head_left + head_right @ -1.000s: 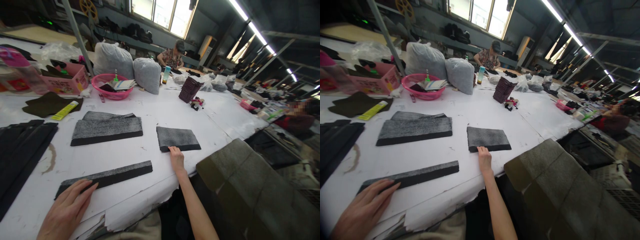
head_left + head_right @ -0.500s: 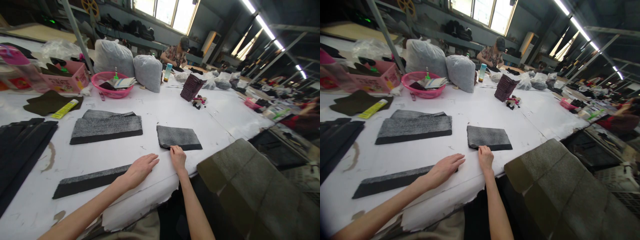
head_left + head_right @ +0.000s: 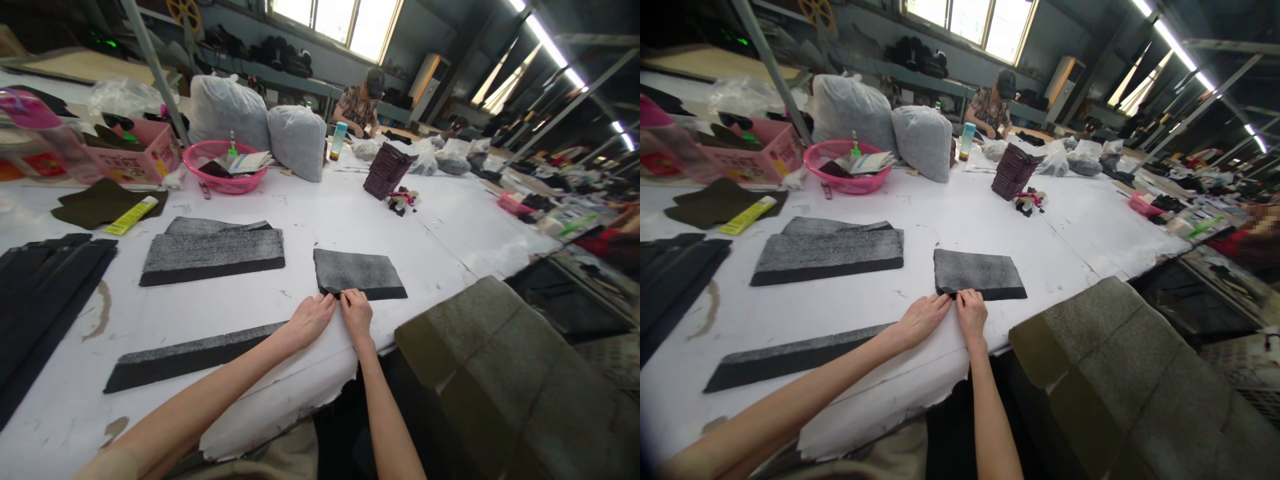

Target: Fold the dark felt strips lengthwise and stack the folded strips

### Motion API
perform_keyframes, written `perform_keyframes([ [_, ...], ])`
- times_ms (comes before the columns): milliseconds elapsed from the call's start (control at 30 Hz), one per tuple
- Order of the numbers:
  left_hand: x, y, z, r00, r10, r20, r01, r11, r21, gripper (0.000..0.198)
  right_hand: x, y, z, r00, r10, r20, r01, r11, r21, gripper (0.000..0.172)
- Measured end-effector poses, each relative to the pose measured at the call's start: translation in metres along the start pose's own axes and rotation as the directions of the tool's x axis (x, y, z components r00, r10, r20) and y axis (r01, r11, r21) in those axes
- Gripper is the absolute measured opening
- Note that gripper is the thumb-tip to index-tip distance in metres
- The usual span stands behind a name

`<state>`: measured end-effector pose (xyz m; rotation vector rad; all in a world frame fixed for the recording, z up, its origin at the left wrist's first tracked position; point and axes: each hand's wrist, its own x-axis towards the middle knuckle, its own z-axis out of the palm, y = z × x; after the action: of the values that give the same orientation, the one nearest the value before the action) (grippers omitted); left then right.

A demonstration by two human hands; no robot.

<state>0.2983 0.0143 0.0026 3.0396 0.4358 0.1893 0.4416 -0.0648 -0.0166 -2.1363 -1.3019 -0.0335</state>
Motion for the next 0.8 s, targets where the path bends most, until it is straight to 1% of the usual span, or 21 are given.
perform_keyframes([
  [133,0.004,-0.001,0.004,0.999,-0.036,0.029,0.035,0.999,0.035,0.020,0.003,0.000,0.004,0.996,0.081,-0.043,-0.076,0.991,0.109,0.025],
  [200,0.005,-0.001,0.005,0.999,-0.034,0.038,0.033,0.999,0.039,0.020,0.006,0.002,0.007,0.987,0.144,-0.073,-0.129,0.974,0.184,0.024],
  [267,0.006,-0.001,0.005,0.998,-0.036,0.045,0.034,0.998,0.044,0.024,0.010,0.007,0.010,0.967,0.229,-0.110,-0.192,0.942,0.276,0.025],
  [333,0.006,0.000,0.005,0.998,-0.040,0.050,0.038,0.998,0.050,0.029,0.017,0.015,0.008,0.928,0.340,-0.152,-0.261,0.886,0.383,0.032],
  [433,0.005,0.001,0.006,0.998,-0.035,0.056,0.032,0.998,0.056,0.032,0.034,0.035,-0.006,0.831,0.515,-0.210,-0.337,0.767,0.546,0.039],
  [467,0.005,0.001,0.006,0.998,-0.031,0.057,0.028,0.998,0.057,0.032,0.042,0.043,-0.016,0.794,0.563,-0.229,-0.345,0.728,0.593,0.040],
  [533,0.005,0.001,0.006,0.998,-0.028,0.059,0.025,0.998,0.057,0.031,0.060,0.063,-0.042,0.722,0.636,-0.274,-0.333,0.666,0.668,0.037],
  [633,0.005,0.002,0.005,0.998,-0.036,0.058,0.033,0.998,0.050,0.031,0.086,0.093,-0.095,0.608,0.702,-0.370,-0.263,0.618,0.741,0.034],
  [733,0.006,0.002,0.004,0.997,-0.046,0.058,0.044,0.998,0.035,0.031,0.107,0.119,-0.154,0.470,0.730,-0.496,-0.164,0.625,0.763,0.030],
  [800,0.006,0.002,0.006,0.997,-0.053,0.048,0.052,0.998,0.026,0.031,0.116,0.130,-0.190,0.394,0.719,-0.573,-0.100,0.654,0.750,0.027],
])
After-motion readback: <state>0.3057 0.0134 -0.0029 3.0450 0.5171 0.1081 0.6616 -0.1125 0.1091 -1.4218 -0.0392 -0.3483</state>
